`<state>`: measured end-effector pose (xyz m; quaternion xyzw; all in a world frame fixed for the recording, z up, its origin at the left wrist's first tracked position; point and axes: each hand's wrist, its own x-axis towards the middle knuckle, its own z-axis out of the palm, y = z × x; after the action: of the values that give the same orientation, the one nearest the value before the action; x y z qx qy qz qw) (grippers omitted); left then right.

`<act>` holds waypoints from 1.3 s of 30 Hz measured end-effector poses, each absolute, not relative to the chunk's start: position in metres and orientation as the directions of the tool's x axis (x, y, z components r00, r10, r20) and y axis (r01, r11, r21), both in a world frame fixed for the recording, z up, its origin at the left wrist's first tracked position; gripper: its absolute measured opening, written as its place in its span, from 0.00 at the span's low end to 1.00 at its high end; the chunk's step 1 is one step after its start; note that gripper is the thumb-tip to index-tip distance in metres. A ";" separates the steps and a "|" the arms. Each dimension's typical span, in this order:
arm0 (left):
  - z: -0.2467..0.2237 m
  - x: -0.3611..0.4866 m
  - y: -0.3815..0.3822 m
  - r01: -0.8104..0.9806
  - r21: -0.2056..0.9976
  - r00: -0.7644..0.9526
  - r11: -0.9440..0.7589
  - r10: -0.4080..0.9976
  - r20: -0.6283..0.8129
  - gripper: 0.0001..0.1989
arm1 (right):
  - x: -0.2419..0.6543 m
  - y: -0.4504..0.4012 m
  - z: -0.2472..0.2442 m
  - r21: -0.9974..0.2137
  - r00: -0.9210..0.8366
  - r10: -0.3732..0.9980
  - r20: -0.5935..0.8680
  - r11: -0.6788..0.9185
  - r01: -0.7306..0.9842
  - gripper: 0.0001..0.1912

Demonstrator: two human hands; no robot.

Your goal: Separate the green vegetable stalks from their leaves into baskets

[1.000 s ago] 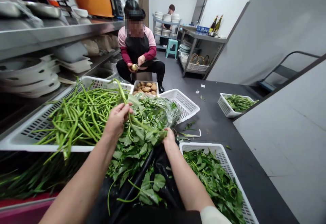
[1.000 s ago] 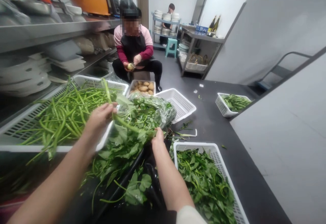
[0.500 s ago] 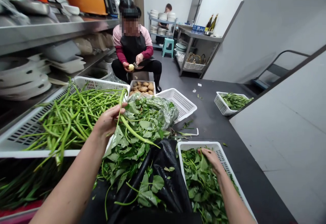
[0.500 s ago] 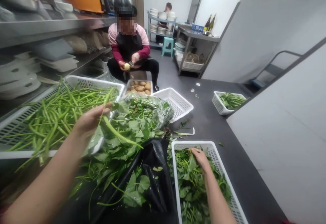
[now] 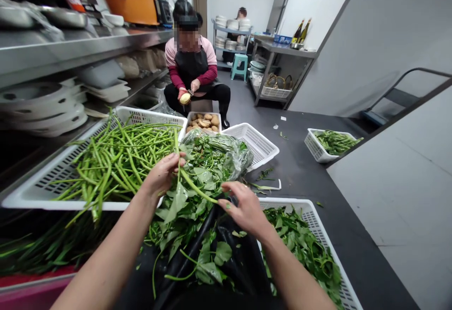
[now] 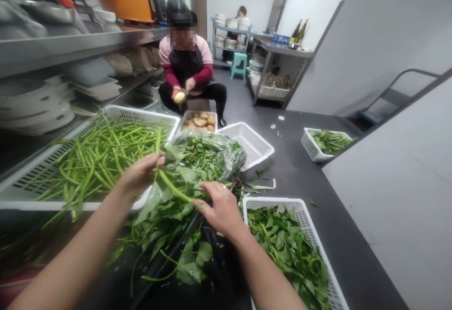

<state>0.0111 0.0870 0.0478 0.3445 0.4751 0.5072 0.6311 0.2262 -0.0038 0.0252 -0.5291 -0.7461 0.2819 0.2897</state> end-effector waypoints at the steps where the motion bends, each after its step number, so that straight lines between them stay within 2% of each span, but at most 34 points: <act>1: 0.044 0.015 0.084 -0.322 0.911 0.041 0.260 0.965 -0.260 0.09 | 0.213 0.001 0.028 -0.678 -0.277 0.952 0.128 0.288 0.677 0.15; 4: 0.034 0.031 0.072 -0.325 0.903 0.057 0.282 0.959 -0.278 0.11 | 0.187 0.013 0.021 -0.558 -0.337 0.941 0.039 0.301 0.773 0.09; 6: 0.030 0.039 0.062 -0.243 0.916 0.148 0.320 0.945 -0.292 0.15 | 0.180 0.016 0.012 -0.523 -0.336 0.941 0.049 0.311 0.793 0.11; 9: 0.028 0.042 0.054 0.009 0.947 0.302 0.320 0.902 -0.308 0.19 | 0.184 0.011 0.004 -0.516 -0.353 0.933 0.074 0.339 0.787 0.12; 12: 0.029 0.034 0.059 0.266 0.945 0.446 0.192 0.844 -0.297 0.14 | 0.201 0.003 0.003 -0.533 -0.331 0.942 0.050 0.305 0.789 0.10; 14: 0.027 0.026 0.070 0.303 0.946 0.516 0.120 0.814 -0.268 0.11 | 0.215 -0.003 0.003 -0.591 -0.296 0.954 0.055 0.270 0.760 0.12; 15: 0.026 0.021 0.076 0.281 0.952 0.481 0.122 0.840 -0.250 0.10 | 0.223 -0.006 0.004 -0.642 -0.280 0.958 0.062 0.253 0.724 0.13; 17: 0.022 0.012 0.089 0.213 0.962 0.279 0.172 0.933 -0.228 0.09 | 0.237 -0.014 0.004 -0.774 -0.254 0.966 0.044 0.194 0.603 0.15; 20: 0.017 -0.001 0.103 0.176 0.959 -0.016 0.224 0.974 -0.225 0.08 | 0.250 -0.025 0.002 -0.937 -0.218 0.973 -0.078 0.003 0.350 0.18; 22: 0.016 -0.002 0.103 0.285 0.943 -0.055 0.174 0.985 -0.165 0.08 | 0.250 -0.029 -0.002 -0.974 -0.195 0.968 -0.161 -0.123 0.193 0.20; 26: 0.021 0.025 0.069 0.575 0.816 -0.051 -0.059 0.993 0.108 0.18 | 0.234 -0.026 -0.015 -0.975 -0.117 0.968 -0.222 -0.222 0.013 0.22; 27: 0.021 0.036 0.054 0.576 0.813 0.002 -0.083 0.995 0.100 0.15 | 0.228 -0.025 -0.019 -0.976 -0.105 0.970 -0.219 -0.220 0.006 0.22; 28: 0.020 0.047 0.040 0.549 0.832 0.107 -0.083 0.994 0.028 0.12 | 0.223 -0.024 -0.021 -0.978 -0.102 0.972 -0.210 -0.210 0.018 0.22; 30: 0.014 0.065 0.018 0.499 0.864 0.380 -0.073 0.914 -0.142 0.14 | 0.217 -0.025 -0.024 -0.982 -0.108 0.977 -0.184 -0.177 0.074 0.22; 32: 0.004 0.071 0.009 0.476 0.875 0.474 -0.086 0.864 -0.173 0.18 | 0.216 -0.029 -0.024 -0.980 -0.118 0.979 -0.168 -0.153 0.125 0.22; 33: -0.002 0.068 0.010 0.494 0.866 0.420 -0.078 0.894 -0.159 0.19 | 0.217 -0.032 -0.024 -0.979 -0.118 0.979 -0.168 -0.151 0.136 0.22; 36: -0.014 0.047 0.026 0.639 0.768 0.078 0.048 0.989 -0.127 0.20 | 0.224 -0.042 -0.022 -0.976 -0.089 0.979 -0.184 -0.172 0.132 0.23; 38: -0.019 0.035 0.031 0.696 0.714 0.019 0.073 0.993 -0.120 0.17 | 0.227 -0.048 -0.021 -0.973 -0.073 0.980 -0.186 -0.174 0.149 0.23; 39: -0.020 0.033 0.030 0.669 0.740 0.056 0.070 0.988 -0.144 0.15 | 0.227 -0.050 -0.022 -0.971 -0.076 0.980 -0.182 -0.167 0.170 0.23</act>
<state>0.0335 0.0299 -0.0202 0.6407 0.6465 0.2330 0.3425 0.2272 -0.0500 -0.0222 -0.5578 -0.5154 0.5219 0.3884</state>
